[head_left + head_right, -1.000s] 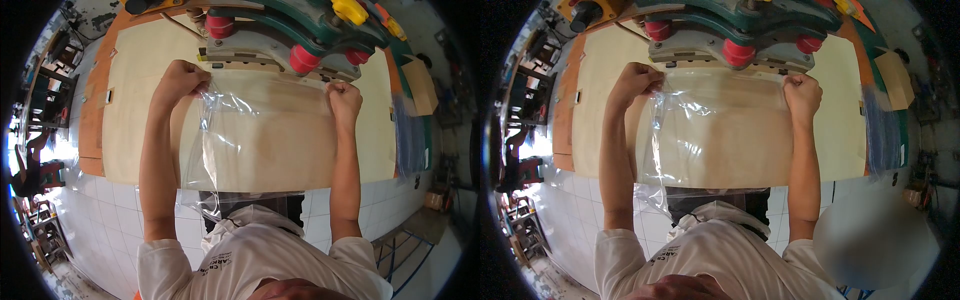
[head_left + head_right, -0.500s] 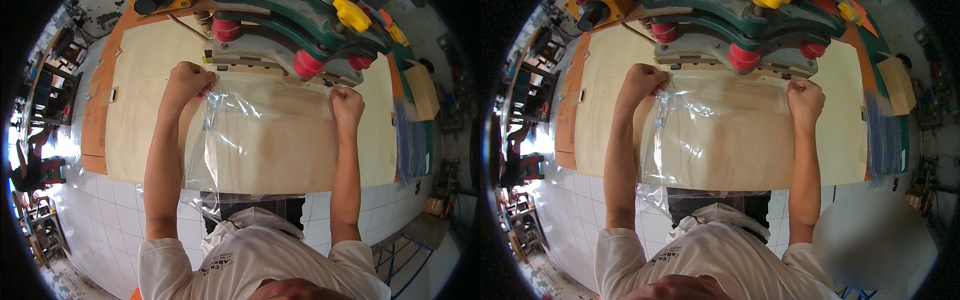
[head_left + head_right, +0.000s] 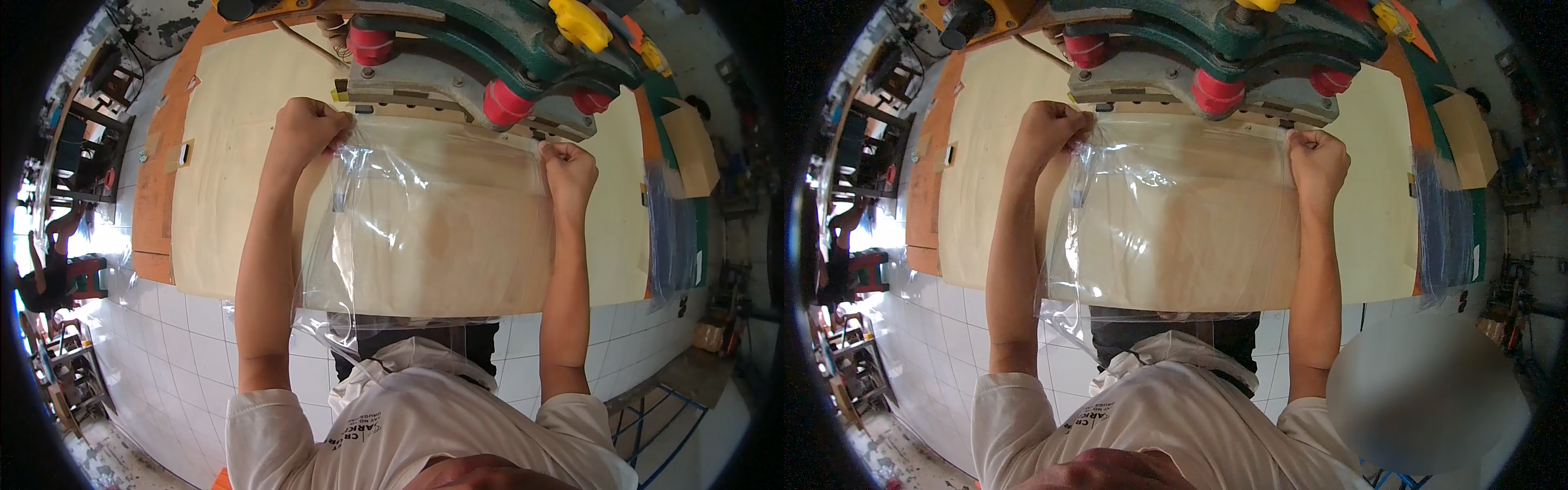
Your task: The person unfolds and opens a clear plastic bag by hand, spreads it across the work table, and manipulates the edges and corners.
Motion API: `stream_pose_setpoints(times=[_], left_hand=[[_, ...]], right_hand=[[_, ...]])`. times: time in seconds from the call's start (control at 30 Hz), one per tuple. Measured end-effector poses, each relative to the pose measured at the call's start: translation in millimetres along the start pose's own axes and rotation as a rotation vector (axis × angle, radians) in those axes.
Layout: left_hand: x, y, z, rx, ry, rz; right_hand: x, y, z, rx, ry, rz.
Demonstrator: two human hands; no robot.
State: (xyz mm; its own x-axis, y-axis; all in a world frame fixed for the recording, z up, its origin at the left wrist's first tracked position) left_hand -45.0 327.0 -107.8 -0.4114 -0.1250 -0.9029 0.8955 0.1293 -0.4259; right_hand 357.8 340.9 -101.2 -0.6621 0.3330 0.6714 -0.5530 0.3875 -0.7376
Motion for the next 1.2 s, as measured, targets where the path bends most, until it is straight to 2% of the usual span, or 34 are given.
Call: stream_pose_setpoints(times=[0.07, 0.13, 0.4, 0.63, 0.8, 1.2], left_hand=[[-2, -1, 2, 0.003, 0.006, -0.011], [-5, 0, 3, 0.018, 0.015, -0.016], [0, 1, -1, 0.0, 0.036, -0.056], [3, 1, -3, 0.009, 0.045, -0.044], [5, 1, -4, 0.027, 0.032, -0.032], [-5, 1, 2, -0.059, 0.013, 0.024]], right_hand=[[-3, 2, -1, -0.001, 0.005, 0.002], [-2, 2, -2, -0.004, -0.107, -0.075], [1, -1, 1, 0.006, 0.018, -0.062], [0, 0, -1, 0.012, 0.001, -0.062], [1, -3, -2, -0.061, -0.034, -0.017], [8, -8, 1, -0.078, -0.007, 0.011]])
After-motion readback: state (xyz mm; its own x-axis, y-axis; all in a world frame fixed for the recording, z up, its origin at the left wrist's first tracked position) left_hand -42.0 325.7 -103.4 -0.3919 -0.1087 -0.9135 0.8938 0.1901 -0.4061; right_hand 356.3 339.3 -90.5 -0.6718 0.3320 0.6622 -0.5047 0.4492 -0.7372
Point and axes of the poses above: each hand's wrist, its own z-axis away from the middle knuckle, its own y-axis out of the palm, x = y × z, the point moved 6 cm from there along -z, towards the middle knuckle, and after that the axes turned 8 degrees about y, right-handed, at the moved point
